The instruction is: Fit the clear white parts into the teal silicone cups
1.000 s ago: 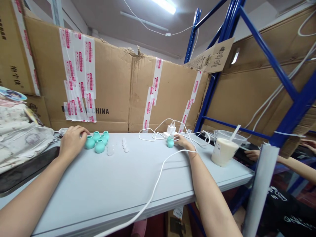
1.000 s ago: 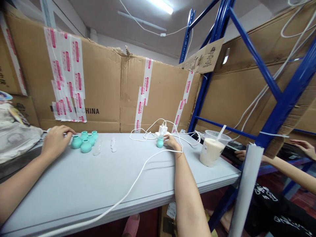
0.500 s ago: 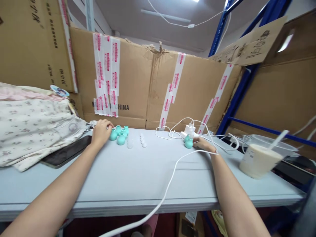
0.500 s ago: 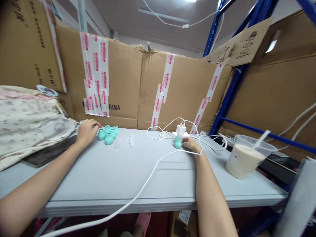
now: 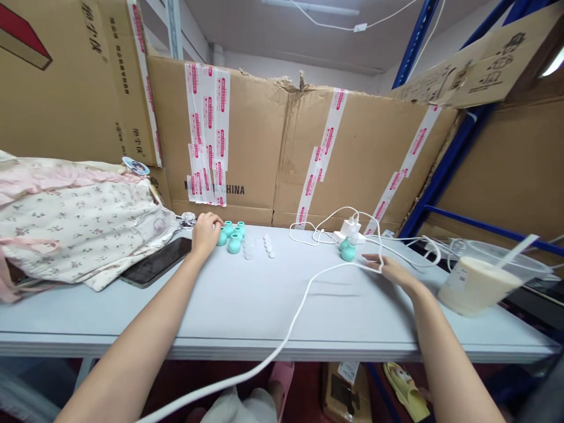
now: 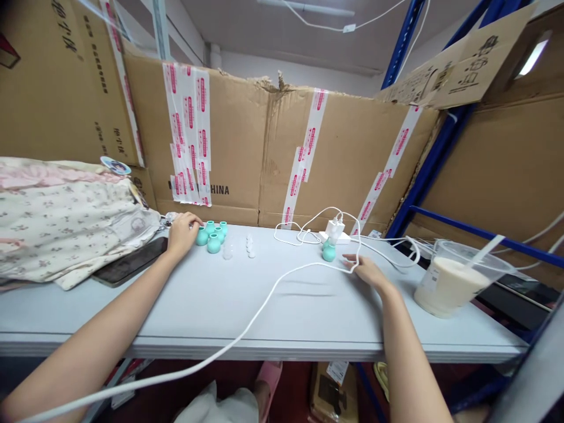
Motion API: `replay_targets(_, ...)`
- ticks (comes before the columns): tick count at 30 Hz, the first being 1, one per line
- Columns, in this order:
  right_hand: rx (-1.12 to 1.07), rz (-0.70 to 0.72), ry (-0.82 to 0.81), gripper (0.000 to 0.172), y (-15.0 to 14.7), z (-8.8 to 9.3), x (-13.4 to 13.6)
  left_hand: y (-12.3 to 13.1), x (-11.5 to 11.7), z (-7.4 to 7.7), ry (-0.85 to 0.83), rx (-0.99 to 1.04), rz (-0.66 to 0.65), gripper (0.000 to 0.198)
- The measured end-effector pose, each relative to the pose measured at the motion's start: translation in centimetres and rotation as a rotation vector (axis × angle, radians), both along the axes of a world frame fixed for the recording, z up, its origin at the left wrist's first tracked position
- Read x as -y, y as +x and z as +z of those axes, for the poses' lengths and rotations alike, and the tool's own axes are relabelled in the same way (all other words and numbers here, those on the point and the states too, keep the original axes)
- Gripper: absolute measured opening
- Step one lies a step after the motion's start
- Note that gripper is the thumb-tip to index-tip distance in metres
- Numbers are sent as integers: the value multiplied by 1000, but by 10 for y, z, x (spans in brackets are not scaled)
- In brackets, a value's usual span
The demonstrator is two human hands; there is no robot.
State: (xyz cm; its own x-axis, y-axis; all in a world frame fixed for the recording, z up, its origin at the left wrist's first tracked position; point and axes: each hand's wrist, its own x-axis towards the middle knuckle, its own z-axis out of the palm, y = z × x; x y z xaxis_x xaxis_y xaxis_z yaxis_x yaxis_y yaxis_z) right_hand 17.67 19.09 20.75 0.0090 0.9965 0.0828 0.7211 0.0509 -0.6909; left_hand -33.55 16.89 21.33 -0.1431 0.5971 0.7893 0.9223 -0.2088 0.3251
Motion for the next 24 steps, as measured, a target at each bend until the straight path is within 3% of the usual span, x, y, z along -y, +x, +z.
replay_targets(5, 336, 131, 98, 57, -19, -25, 80, 6, 0, 2, 16, 30, -23, 20)
replay_targets(8, 358, 303, 135, 60, -66, -26, 122, 10, 1, 2, 44, 26, -27, 19)
replay_targets(11, 296, 551, 189, 52, -129, -14, 141, 12, 2, 3, 67, 18, -25, 18)
replay_targets(15, 190, 638, 383, 36, -202, 9, 110, 16, 4, 3, 100, 5, -29, 17)
replay_targets(19, 159, 506, 502, 16, -246, 30, 42, 20, 7, 4, 98, -17, -31, 17)
replay_targets(24, 34, 642, 457, 25, -273, 36, -10, 20, 7, 4, 98, -51, -31, 18)
